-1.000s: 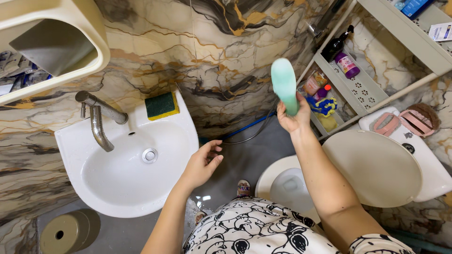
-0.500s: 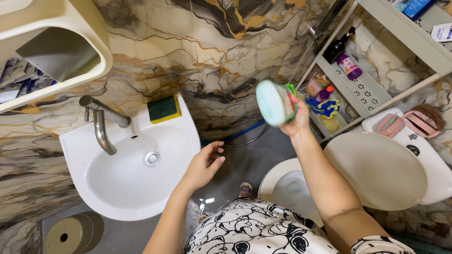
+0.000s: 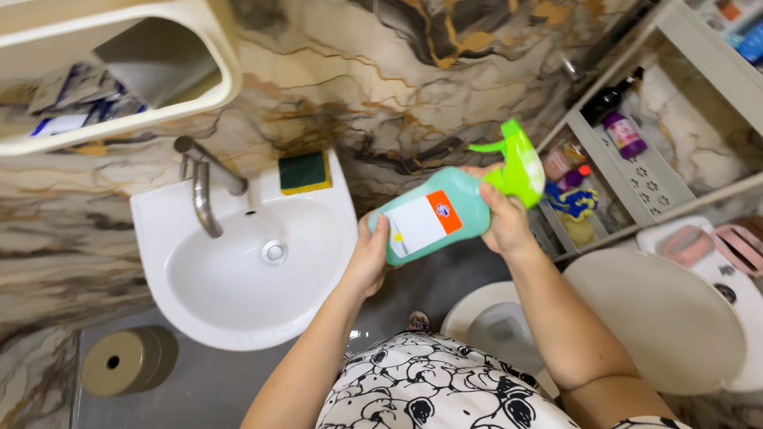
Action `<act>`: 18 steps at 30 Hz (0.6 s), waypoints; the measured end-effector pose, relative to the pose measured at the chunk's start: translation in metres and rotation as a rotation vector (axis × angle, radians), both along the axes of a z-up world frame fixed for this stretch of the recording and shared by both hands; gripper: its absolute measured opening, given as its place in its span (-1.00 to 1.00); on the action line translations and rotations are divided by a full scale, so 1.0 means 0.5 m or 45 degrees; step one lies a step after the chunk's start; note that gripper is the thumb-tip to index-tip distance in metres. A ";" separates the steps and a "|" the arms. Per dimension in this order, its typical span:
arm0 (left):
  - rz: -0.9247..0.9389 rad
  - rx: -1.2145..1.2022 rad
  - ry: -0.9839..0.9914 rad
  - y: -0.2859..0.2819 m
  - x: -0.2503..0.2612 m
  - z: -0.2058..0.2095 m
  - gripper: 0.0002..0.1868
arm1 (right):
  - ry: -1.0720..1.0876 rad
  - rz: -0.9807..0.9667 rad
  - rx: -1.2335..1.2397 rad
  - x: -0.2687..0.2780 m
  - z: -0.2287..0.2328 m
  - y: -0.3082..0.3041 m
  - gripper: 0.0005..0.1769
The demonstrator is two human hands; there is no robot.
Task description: The person cleans a sink by applying a liquid cleaner from a spray bottle, scrubbing the basin and faucet with a yellow and green sponge, and rinsing the surfaces with a handheld sprayer.
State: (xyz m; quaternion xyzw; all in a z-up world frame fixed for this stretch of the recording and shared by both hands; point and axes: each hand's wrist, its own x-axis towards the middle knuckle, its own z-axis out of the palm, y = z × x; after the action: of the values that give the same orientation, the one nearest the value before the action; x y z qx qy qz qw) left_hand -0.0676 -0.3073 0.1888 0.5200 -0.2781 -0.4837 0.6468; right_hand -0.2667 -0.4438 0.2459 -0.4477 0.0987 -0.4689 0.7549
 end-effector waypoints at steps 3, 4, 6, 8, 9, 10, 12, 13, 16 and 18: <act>-0.148 0.368 0.307 0.013 0.013 -0.014 -0.32 | 0.130 0.019 -0.198 0.045 0.051 0.015 -0.30; -0.186 0.437 0.327 0.018 0.012 -0.019 -0.29 | 0.134 0.054 -0.197 0.068 0.062 0.018 -0.30; -0.193 0.495 0.354 0.023 0.023 -0.035 -0.26 | 0.060 0.163 -0.314 0.113 0.081 0.015 -0.34; -0.312 0.533 0.039 0.032 0.040 -0.059 -0.22 | 0.271 0.322 -0.377 0.152 0.092 0.011 -0.33; -0.288 0.533 0.050 0.039 0.049 -0.072 -0.22 | 0.475 0.447 -0.444 0.172 0.092 0.008 -0.31; -0.259 0.520 -0.125 0.044 0.058 -0.086 -0.21 | 0.476 0.473 -0.447 0.199 0.086 0.006 -0.31; -0.216 0.509 -0.293 0.055 0.085 -0.108 -0.18 | 0.946 0.528 -0.646 0.260 0.064 0.001 -0.42; -0.139 0.386 -0.492 0.060 0.106 -0.115 -0.29 | 0.947 0.544 -0.650 0.289 0.049 0.000 -0.42; 0.005 0.349 -0.632 0.086 0.158 -0.111 -0.42 | 1.083 0.653 -0.589 0.356 0.009 -0.009 -0.48; 0.063 0.433 -0.570 0.098 0.177 -0.097 -0.44 | 1.615 0.448 -1.122 0.383 -0.006 -0.015 -0.52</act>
State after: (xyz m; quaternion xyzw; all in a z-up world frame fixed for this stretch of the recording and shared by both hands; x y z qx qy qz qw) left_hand 0.0208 -0.2584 0.1401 0.7216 -0.3160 -0.3807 0.4842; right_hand -0.0750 -0.4512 0.2431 -0.8963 0.2431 0.0059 0.3708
